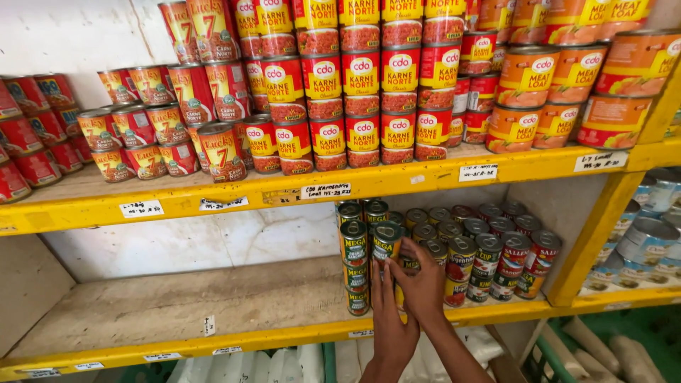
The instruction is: Stocking canned goods on grocery store shelves.
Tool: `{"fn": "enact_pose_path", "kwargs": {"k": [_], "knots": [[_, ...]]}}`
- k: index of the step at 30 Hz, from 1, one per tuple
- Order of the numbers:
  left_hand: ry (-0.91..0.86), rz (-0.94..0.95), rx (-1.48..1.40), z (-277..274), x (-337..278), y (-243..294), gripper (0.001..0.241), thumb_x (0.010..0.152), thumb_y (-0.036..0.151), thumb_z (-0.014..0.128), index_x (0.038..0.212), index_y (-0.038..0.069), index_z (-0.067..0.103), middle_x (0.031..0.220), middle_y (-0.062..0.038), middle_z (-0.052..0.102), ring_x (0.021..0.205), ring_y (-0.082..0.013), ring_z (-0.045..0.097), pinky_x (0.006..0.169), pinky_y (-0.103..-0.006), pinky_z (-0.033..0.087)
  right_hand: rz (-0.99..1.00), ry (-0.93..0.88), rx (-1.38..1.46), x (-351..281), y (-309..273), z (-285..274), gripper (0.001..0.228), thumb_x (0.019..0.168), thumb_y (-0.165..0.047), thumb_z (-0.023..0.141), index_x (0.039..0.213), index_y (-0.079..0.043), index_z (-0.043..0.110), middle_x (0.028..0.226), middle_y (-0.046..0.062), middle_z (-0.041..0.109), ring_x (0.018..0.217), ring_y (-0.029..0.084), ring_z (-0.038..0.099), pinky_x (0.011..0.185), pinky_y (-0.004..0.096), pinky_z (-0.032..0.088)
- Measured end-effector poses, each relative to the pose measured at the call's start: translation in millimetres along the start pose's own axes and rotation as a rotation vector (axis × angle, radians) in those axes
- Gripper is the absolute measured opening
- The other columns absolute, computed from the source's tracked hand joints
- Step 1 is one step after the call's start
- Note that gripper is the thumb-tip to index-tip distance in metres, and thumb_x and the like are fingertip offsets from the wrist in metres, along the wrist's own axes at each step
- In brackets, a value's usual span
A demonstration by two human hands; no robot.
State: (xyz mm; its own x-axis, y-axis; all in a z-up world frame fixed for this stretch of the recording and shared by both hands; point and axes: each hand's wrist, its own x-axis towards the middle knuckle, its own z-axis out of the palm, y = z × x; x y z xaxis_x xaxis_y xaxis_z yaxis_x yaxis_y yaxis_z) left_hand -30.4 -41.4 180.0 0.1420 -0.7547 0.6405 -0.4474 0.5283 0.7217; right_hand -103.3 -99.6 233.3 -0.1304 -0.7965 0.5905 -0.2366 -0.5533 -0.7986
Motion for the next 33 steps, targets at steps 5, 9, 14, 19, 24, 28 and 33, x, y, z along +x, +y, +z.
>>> {"fn": "enact_pose_path", "kwargs": {"k": [5, 9, 14, 19, 24, 28, 33], "knots": [[-0.004, -0.013, -0.043, -3, 1, 0, 0.088, 0.086, -0.002, 0.066, 0.16, 0.001, 0.02, 0.168, -0.028, 0.012, 0.153, -0.049, 0.021, 0.114, -0.0489, 0.038, -0.027, 0.003, -0.034, 2, 0, 2, 0.051, 0.081, -0.008, 0.081, 0.129, -0.002, 0.067, 0.121, 0.012, 0.074, 0.113, 0.019, 0.072, 0.078, 0.033, 0.065], [0.008, 0.0, -0.052, -2, 0, -2, 0.087, 0.087, -0.002, 0.067, 0.16, 0.0, 0.02, 0.168, -0.03, 0.013, 0.153, -0.0499, 0.022, 0.114, -0.0497, 0.037, -0.031, -0.014, -0.003, 6, 8, 4, 0.051, 0.081, -0.007, 0.08, 0.129, -0.001, 0.066, 0.121, 0.013, 0.073, 0.113, 0.019, 0.071, 0.079, 0.032, 0.065], [0.003, -0.008, -0.028, 8, -7, -10, 0.082, 0.088, -0.004, 0.065, 0.159, -0.002, 0.024, 0.167, -0.033, 0.011, 0.153, -0.0521, 0.018, 0.116, -0.0514, 0.033, -0.021, -0.013, -0.025, 9, 10, 6, 0.047, 0.084, -0.008, 0.08, 0.129, -0.002, 0.068, 0.118, 0.011, 0.076, 0.11, 0.018, 0.073, 0.08, 0.031, 0.065], [-0.014, -0.017, -0.032, 10, -9, -9, 0.079, 0.086, -0.002, 0.068, 0.155, -0.004, 0.028, 0.165, -0.036, 0.011, 0.153, -0.0534, 0.017, 0.118, -0.0525, 0.029, -0.022, -0.027, -0.012, 10, 18, 5, 0.046, 0.085, -0.008, 0.078, 0.129, 0.0, 0.066, 0.12, 0.012, 0.075, 0.112, 0.018, 0.072, 0.079, 0.031, 0.064], [-0.019, -0.03, -0.012, 8, -8, -9, 0.08, 0.085, -0.002, 0.07, 0.154, -0.004, 0.029, 0.165, -0.036, 0.01, 0.152, -0.0545, 0.016, 0.118, -0.0539, 0.029, 0.009, -0.033, -0.022, 9, 18, 6, 0.044, 0.087, -0.009, 0.077, 0.129, 0.0, 0.067, 0.121, 0.012, 0.075, 0.113, 0.018, 0.072, 0.078, 0.031, 0.064], [-0.031, -0.01, -0.012, 5, -6, -7, 0.08, 0.087, -0.002, 0.069, 0.156, -0.004, 0.027, 0.166, -0.036, 0.009, 0.152, -0.0546, 0.019, 0.117, -0.053, 0.032, -0.007, -0.029, -0.024, 8, 21, 5, 0.044, 0.086, -0.009, 0.078, 0.128, 0.0, 0.067, 0.122, 0.013, 0.074, 0.114, 0.019, 0.071, 0.08, 0.032, 0.065], [-0.046, -0.003, -0.015, 4, -6, -9, 0.083, 0.084, -0.002, 0.07, 0.155, -0.004, 0.027, 0.165, -0.036, 0.01, 0.151, -0.055, 0.019, 0.117, -0.0531, 0.031, -0.016, -0.074, -0.049, 2, 31, -3, 0.045, 0.087, -0.01, 0.077, 0.129, 0.001, 0.065, 0.125, 0.014, 0.072, 0.117, 0.02, 0.07, 0.08, 0.032, 0.065]]}}
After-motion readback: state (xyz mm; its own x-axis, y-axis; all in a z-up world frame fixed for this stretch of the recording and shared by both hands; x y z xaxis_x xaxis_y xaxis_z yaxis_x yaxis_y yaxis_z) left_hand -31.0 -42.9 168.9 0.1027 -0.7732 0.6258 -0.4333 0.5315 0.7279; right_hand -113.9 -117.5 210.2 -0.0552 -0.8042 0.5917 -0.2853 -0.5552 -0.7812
